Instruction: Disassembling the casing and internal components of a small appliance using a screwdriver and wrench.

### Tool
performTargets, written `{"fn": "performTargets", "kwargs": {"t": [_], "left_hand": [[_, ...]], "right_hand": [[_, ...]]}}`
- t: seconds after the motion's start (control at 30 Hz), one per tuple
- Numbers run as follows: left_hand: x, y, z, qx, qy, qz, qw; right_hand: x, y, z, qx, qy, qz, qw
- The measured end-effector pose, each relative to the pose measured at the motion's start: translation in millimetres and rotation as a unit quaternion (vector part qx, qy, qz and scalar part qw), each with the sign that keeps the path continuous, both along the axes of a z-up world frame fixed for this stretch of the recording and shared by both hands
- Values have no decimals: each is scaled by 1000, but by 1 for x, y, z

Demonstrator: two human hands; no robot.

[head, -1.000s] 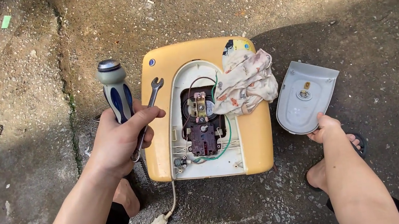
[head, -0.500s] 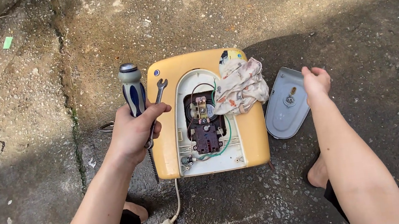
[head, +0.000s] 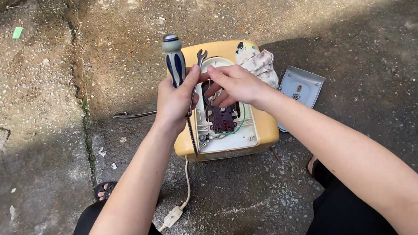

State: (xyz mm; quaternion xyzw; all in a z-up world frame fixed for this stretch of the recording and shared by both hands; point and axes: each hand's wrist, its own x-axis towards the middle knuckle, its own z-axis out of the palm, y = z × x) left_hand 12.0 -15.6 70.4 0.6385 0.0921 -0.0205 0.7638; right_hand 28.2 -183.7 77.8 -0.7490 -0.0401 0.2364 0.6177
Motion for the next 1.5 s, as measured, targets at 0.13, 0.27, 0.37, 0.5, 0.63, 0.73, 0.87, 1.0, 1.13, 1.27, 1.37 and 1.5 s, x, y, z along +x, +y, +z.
{"fn": "performTargets", "kwargs": {"t": [0.13,0.27,0.37,0.5,0.63,0.73,0.87,1.0,1.13,1.27,1.37,1.5], "left_hand": [[-4,-20,-25,-21,-18,-47,998],[-15,-29,-21,-29,-16,-63,997],[-10,-35,-41,-41,5,-73,996],[3,-41,-56,-69,24,-102,992],[-7,-38,-8,-110,52,-103,987],[-6,-20,-4,-114,90,-79,986],[-9,-3,0,-107,131,-54,984],[-11,13,-3,-61,137,-47,988],[-15,22,-1,-59,131,-37,989],[-20,30,0,-71,129,-33,989],[-20,41,3,-74,131,-31,988],[-24,49,12,-84,137,-24,987]], "right_hand": [[-19,3,-11,80,51,-61,994],[-20,-2,-22,98,25,-83,991],[-19,-10,-37,112,27,-104,988],[-9,-16,-43,168,35,-152,973],[1,-33,-25,236,37,-214,947],[17,-63,-15,303,12,-278,911],[30,-96,-24,295,41,-356,886],[46,-116,-47,202,27,-375,904],[54,-126,-94,-242,-165,-318,902],[26,-91,-96,-431,-11,-128,893],[44,-99,-137,-486,-30,-135,863],[104,-137,-166,-371,-96,-310,870]]}}
